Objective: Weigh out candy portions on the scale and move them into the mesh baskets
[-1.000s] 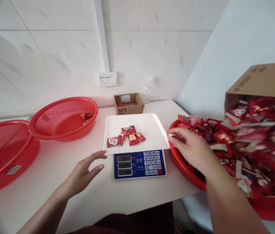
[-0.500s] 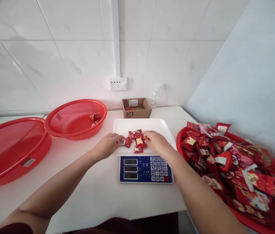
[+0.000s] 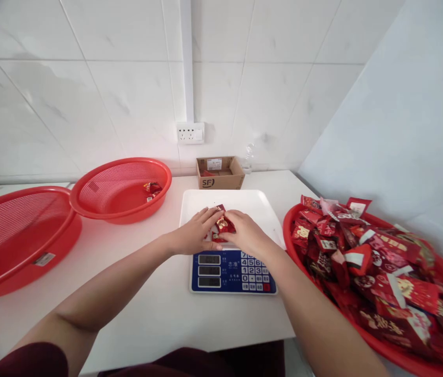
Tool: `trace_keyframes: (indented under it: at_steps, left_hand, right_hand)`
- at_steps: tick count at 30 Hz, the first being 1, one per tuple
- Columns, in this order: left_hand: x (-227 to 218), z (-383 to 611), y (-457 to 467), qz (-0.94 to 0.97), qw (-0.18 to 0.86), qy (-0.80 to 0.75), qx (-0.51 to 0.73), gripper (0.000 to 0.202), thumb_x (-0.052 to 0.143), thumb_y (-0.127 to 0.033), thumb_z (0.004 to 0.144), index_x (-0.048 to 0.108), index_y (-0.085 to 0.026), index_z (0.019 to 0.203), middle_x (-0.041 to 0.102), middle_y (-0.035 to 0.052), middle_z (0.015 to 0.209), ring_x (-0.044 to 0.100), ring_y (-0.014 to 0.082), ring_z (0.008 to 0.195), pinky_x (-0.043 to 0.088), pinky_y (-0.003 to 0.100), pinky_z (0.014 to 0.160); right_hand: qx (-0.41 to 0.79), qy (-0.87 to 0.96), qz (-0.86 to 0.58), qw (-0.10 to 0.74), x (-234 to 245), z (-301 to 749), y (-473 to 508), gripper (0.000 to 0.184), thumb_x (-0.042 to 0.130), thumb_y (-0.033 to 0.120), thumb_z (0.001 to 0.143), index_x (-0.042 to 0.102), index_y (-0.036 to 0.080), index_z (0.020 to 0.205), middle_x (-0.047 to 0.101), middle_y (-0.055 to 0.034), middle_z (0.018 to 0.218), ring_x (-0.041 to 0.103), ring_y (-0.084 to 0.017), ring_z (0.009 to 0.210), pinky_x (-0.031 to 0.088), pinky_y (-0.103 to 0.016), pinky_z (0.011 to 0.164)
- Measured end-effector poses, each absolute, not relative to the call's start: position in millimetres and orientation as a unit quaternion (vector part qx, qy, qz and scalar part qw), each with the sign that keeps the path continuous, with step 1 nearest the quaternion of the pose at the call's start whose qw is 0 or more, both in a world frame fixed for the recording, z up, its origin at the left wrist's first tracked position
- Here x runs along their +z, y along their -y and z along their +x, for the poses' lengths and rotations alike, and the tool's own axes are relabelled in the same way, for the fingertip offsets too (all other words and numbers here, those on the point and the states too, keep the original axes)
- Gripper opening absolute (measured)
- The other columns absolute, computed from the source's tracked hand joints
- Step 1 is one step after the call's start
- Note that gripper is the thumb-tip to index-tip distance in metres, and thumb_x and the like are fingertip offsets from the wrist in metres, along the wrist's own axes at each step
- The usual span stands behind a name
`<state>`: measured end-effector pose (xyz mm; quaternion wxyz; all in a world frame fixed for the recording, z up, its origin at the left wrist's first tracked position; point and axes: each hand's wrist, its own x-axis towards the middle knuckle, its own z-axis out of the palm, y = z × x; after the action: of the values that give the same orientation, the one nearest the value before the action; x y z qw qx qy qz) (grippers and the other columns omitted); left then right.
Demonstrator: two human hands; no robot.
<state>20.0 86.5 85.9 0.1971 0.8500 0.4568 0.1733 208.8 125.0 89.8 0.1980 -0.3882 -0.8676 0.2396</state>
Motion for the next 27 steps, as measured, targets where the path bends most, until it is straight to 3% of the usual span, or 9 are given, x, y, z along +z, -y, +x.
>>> trace_keyframes:
  at_steps: [4, 7, 12, 19, 23, 27]
  left_hand:
    - [94.8, 8.1, -75.1, 0.818, 0.214, -0.507, 0.167, 0.087, 0.06, -0.052, 0.083, 0.018, -0.015, 0.149, 0.013, 0.0195, 0.157, 0.003, 0.0328, 0.145, 0.016, 0.052, 0.115]
    - [101.8, -16.5, -49.1, 0.787, 0.204, -0.538, 0.221, 0.075, 0.053, -0.048, 0.089, 0.018, -0.02, 0.149, 0.017, 0.0148, 0.158, 0.006, 0.028, 0.146, 0.017, 0.049, 0.116]
    - [98.0, -55.5, 4.0, 0.71, 0.228, -0.594, 0.302, 0.064, 0.047, -0.05, 0.092, 0.023, -0.026, 0.147, 0.028, 0.0092, 0.155, 0.027, 0.0261, 0.142, 0.029, 0.045, 0.113]
    - [82.9, -56.7, 31.5, 0.654, 0.279, -0.64, 0.291, 0.061, 0.045, -0.052, 0.091, 0.03, -0.025, 0.144, 0.036, 0.0104, 0.151, 0.038, 0.0284, 0.136, 0.039, 0.045, 0.106]
    - [84.1, -48.9, 33.7, 0.679, 0.268, -0.629, 0.267, 0.058, 0.047, -0.05, 0.091, 0.032, -0.026, 0.143, 0.038, 0.0089, 0.15, 0.038, 0.0261, 0.136, 0.038, 0.042, 0.107]
    - [84.2, -50.1, 36.0, 0.693, 0.257, -0.626, 0.248, 0.057, 0.047, -0.05, 0.091, 0.034, -0.026, 0.142, 0.039, 0.0073, 0.15, 0.037, 0.024, 0.137, 0.035, 0.041, 0.109]
  right_hand:
    - [0.213, 0.842, -0.441, 0.226, 95.3, 235.4, -119.3, 0.045, 0.058, 0.037, 0.079, 0.055, 0.024, 0.122, 0.053, -0.0095, 0.134, 0.051, -0.026, 0.121, 0.048, -0.043, 0.094]
    - [0.158, 0.816, -0.512, 0.218, 106.4, 281.1, -108.4, 0.048, 0.052, 0.045, 0.081, 0.055, 0.024, 0.125, 0.054, -0.0082, 0.134, 0.052, -0.028, 0.121, 0.046, -0.045, 0.097]
    - [0.117, 0.742, -0.659, 0.046, 102.5, 356.1, -90.3, 0.05, 0.045, 0.044, 0.082, 0.059, 0.021, 0.124, 0.059, -0.0106, 0.13, 0.056, -0.031, 0.117, 0.044, -0.044, 0.099]
    - [0.074, 0.755, -0.649, -0.066, 83.4, 359.7, -86.0, 0.055, 0.037, 0.032, 0.086, 0.045, 0.024, 0.14, 0.038, -0.009, 0.149, 0.054, -0.033, 0.118, 0.047, -0.045, 0.091]
    - [0.04, 0.72, -0.684, -0.106, 94.6, 340.2, -89.6, 0.048, 0.032, 0.03, 0.09, 0.053, 0.023, 0.132, 0.053, -0.0153, 0.136, 0.064, -0.033, 0.099, 0.05, -0.042, 0.072]
    - [0.05, 0.705, -0.702, -0.085, 92.1, 345.2, -93.8, 0.038, 0.032, 0.027, 0.091, 0.06, 0.023, 0.117, 0.07, -0.0109, 0.105, 0.067, -0.027, 0.085, 0.047, -0.034, 0.068]
